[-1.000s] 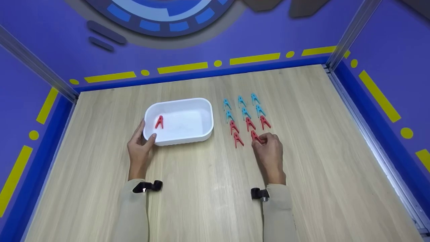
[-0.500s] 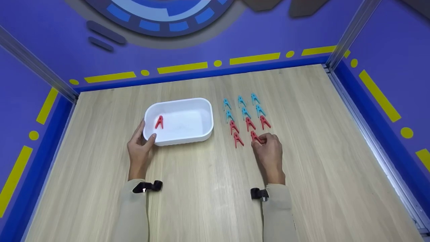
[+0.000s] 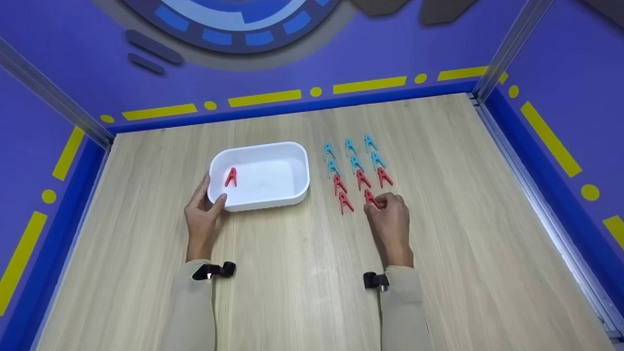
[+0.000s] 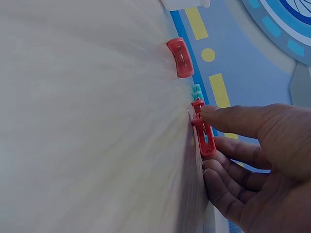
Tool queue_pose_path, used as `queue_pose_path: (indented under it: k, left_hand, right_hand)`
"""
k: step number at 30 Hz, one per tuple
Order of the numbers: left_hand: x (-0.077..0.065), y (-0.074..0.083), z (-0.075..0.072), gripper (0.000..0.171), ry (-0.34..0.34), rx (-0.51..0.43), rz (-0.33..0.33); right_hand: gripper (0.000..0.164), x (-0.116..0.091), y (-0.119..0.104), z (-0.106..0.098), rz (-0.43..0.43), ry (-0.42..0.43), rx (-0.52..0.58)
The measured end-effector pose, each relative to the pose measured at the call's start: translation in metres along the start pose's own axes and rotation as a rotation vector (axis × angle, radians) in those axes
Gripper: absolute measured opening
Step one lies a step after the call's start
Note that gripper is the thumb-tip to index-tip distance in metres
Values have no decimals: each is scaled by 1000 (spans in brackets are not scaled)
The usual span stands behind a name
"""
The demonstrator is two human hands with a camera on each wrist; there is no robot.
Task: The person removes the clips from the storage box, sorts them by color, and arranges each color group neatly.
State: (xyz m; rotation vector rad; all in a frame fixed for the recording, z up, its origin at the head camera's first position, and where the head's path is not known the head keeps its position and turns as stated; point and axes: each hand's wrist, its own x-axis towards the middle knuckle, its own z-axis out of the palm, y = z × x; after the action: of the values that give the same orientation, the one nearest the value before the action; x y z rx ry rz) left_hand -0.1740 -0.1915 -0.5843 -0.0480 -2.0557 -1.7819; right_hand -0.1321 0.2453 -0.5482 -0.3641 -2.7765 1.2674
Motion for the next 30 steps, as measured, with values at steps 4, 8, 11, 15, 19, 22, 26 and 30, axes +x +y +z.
queue_pose_path:
  k: [4, 8, 11, 15, 19, 22, 26, 30]
  left_hand:
    - [0, 0, 0, 71, 2, -1, -6]
    - [0, 1, 0, 73, 2, 11, -1]
    - [1, 0, 0, 73, 2, 24, 0]
    - [1, -1, 0, 72, 3, 52, 0]
    - [2, -1, 0, 72, 1, 50, 12]
    - [1, -1, -1, 73, -4, 35, 20]
    - [1, -1, -1, 73, -8, 46, 20]
    - [1, -1, -1, 73, -7, 61, 17]
  right_hand:
    - [34, 0, -1, 0, 3, -2, 0]
    - [36, -1, -3, 0, -12, 13, -1]
    - [36, 0, -8, 2, -18, 28, 24]
    - [34, 2, -18, 6, -43, 61, 83]
    - [31, 6, -32, 14, -113, 108, 119]
    - [29, 7, -44, 21, -161, 123, 144]
    - [29, 7, -60, 31, -200, 101, 182]
    - [28, 7, -74, 39, -250, 67, 165]
